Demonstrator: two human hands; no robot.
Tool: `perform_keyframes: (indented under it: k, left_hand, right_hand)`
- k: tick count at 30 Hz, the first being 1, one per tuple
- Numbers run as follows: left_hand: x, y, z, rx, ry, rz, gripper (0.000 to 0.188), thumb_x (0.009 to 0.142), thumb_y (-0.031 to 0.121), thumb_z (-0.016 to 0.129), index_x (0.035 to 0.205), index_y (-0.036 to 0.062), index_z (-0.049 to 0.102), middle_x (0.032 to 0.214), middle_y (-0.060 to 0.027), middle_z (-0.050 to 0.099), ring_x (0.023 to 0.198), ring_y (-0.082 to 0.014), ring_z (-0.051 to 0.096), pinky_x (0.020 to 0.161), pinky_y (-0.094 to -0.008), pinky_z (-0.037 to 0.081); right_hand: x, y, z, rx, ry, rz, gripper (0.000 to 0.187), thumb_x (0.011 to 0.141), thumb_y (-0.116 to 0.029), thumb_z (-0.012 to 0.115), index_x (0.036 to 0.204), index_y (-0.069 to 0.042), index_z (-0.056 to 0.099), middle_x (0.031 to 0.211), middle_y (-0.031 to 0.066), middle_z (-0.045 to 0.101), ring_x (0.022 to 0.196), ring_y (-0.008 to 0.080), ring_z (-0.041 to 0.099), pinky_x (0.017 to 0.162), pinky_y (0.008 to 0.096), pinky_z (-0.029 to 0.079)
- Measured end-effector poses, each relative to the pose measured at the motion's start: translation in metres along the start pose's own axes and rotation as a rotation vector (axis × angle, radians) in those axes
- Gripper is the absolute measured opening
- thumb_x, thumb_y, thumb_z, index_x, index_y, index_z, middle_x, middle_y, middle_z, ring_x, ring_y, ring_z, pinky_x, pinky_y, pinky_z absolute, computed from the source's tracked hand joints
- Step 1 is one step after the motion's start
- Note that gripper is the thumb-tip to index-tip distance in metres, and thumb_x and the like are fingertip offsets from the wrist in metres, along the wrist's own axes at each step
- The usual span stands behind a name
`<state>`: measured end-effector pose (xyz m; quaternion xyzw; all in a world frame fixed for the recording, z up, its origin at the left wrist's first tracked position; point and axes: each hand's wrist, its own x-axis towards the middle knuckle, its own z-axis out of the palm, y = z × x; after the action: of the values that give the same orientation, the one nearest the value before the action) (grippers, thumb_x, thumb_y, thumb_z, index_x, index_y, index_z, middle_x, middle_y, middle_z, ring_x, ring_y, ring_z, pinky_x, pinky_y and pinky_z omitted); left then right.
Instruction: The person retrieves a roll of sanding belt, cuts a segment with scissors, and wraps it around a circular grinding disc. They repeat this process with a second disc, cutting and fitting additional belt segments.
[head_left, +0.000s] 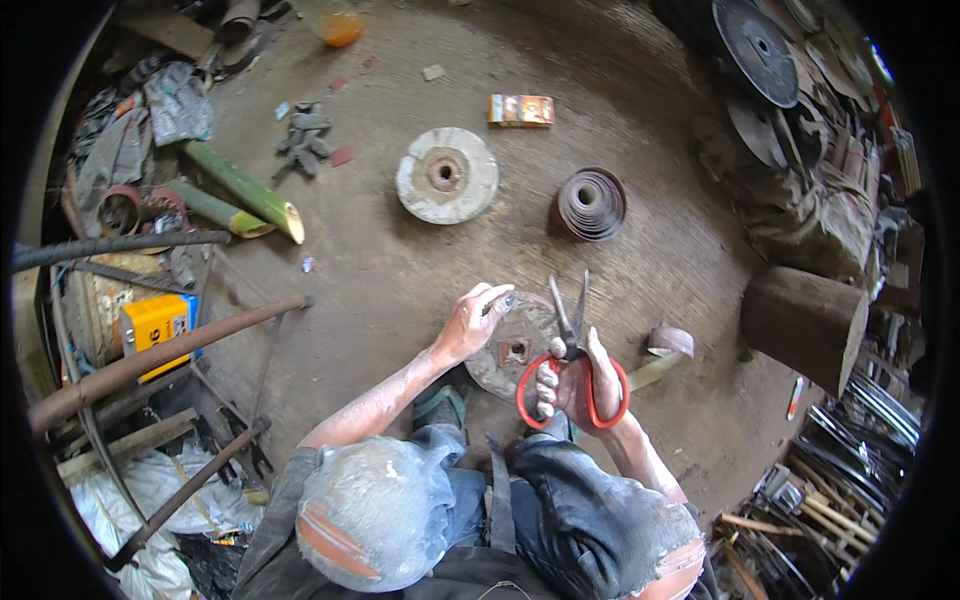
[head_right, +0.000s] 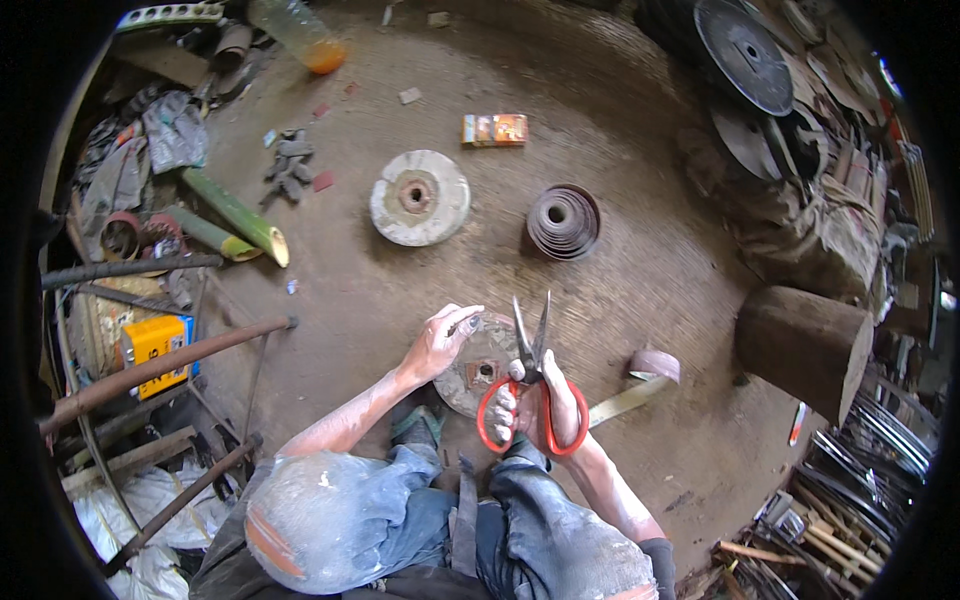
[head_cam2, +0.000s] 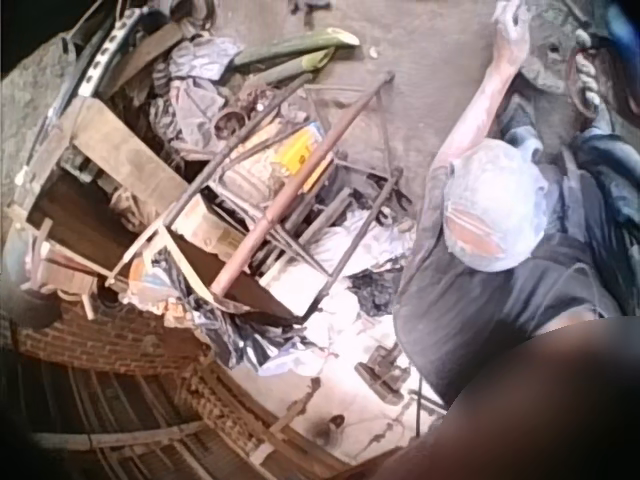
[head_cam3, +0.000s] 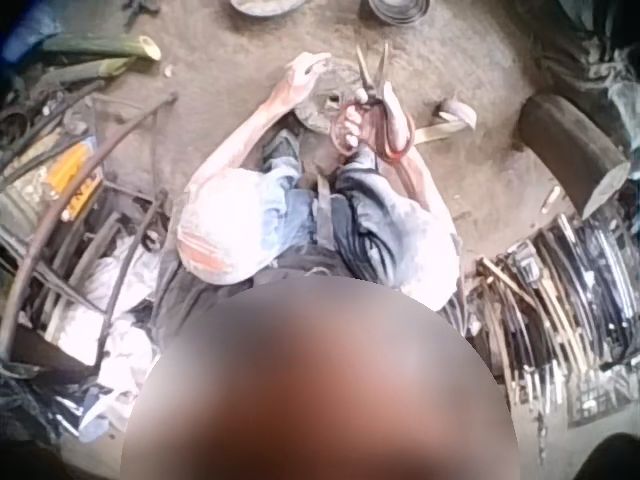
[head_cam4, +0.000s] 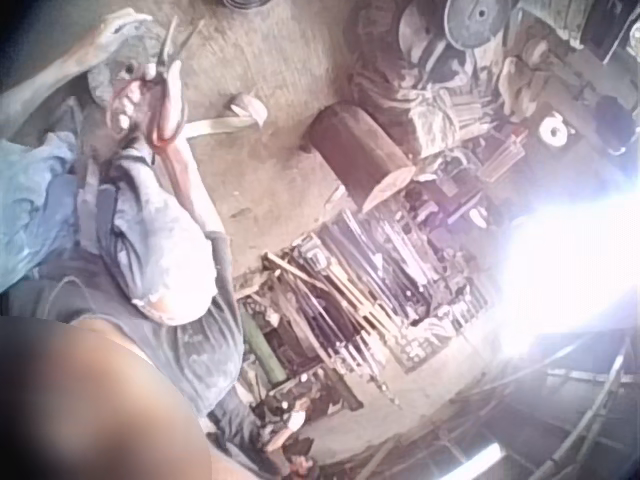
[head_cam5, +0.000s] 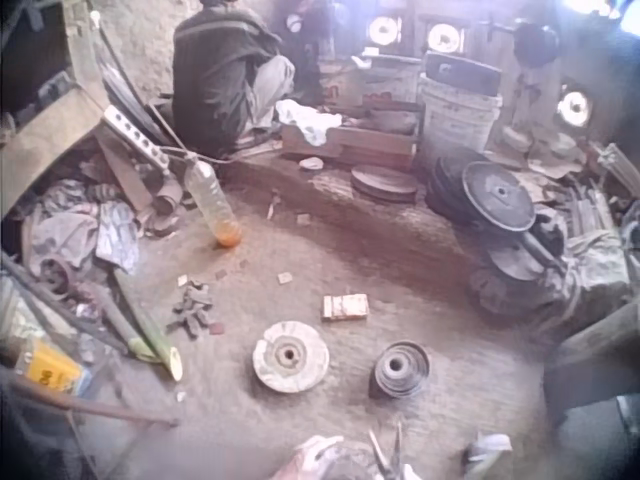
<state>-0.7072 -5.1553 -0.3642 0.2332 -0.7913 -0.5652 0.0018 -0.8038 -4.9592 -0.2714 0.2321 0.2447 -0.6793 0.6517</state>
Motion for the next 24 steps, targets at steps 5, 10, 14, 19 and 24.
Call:
perform_keyframes:
  k: [5, 10, 14, 19, 24]
  left_hand:
    - [-0.013, -0.015, 0.036, 0.447, 0.345, 0.147, 0.045, 0.093, 0.012, 0.055, 0.135, -0.0005, 0.051, 0.122, -0.0168, 0.056, 0.114, -0.0361, 0.052, 0.102, -0.0470, 0.039]
    - [-0.010, -0.027, 0.042, 0.556, 0.232, 0.112, 0.035, 0.092, 0.019, 0.057, 0.122, 0.0028, 0.054, 0.115, -0.0182, 0.055, 0.108, -0.0363, 0.053, 0.092, -0.0481, 0.040]
    - [-0.008, -0.033, 0.043, 0.573, 0.198, 0.070, 0.030, 0.091, 0.020, 0.057, 0.116, 0.0035, 0.055, 0.108, -0.0182, 0.054, 0.101, -0.0361, 0.053, 0.084, -0.0477, 0.040]
    - [-0.011, -0.041, 0.047, 0.536, 0.253, 0.085, 0.030, 0.090, 0.020, 0.061, 0.112, 0.0028, 0.050, 0.106, -0.0192, 0.052, 0.098, -0.0374, 0.052, 0.082, -0.0480, 0.040]
    - [-0.010, -0.047, 0.048, 0.526, 0.313, 0.163, 0.031, 0.089, 0.019, 0.064, 0.109, 0.0035, 0.046, 0.105, -0.0188, 0.051, 0.095, -0.0379, 0.052, 0.081, -0.0491, 0.039]
  right_hand:
    - [-0.006, 0.010, -0.010, 0.104, 0.131, 0.081, 0.059, 0.097, -0.069, 0.035, 0.103, -0.012, 0.047, 0.086, 0.0126, 0.061, 0.077, 0.0286, 0.064, 0.067, 0.0448, 0.053]
    - [0.020, 0.009, -0.005, 0.099, 0.238, 0.166, 0.048, 0.098, -0.060, 0.039, 0.096, -0.013, 0.049, 0.076, 0.0098, 0.061, 0.063, 0.0252, 0.060, 0.056, 0.0392, 0.050]
    - [0.038, 0.007, 0.011, 0.118, 0.302, 0.145, 0.038, 0.099, -0.049, 0.041, 0.096, -0.012, 0.048, 0.075, 0.0109, 0.062, 0.060, 0.0246, 0.060, 0.052, 0.0381, 0.050]
    - [0.041, 0.002, 0.019, 0.138, 0.396, 0.159, 0.034, 0.099, -0.047, 0.039, 0.095, -0.014, 0.046, 0.073, 0.0104, 0.060, 0.055, 0.0234, 0.055, 0.048, 0.0352, 0.045]
    - [0.044, -0.004, 0.021, 0.125, 0.414, 0.194, 0.032, 0.099, -0.046, 0.037, 0.095, -0.014, 0.045, 0.071, 0.0102, 0.057, 0.052, 0.0226, 0.051, 0.047, 0.0352, 0.043]
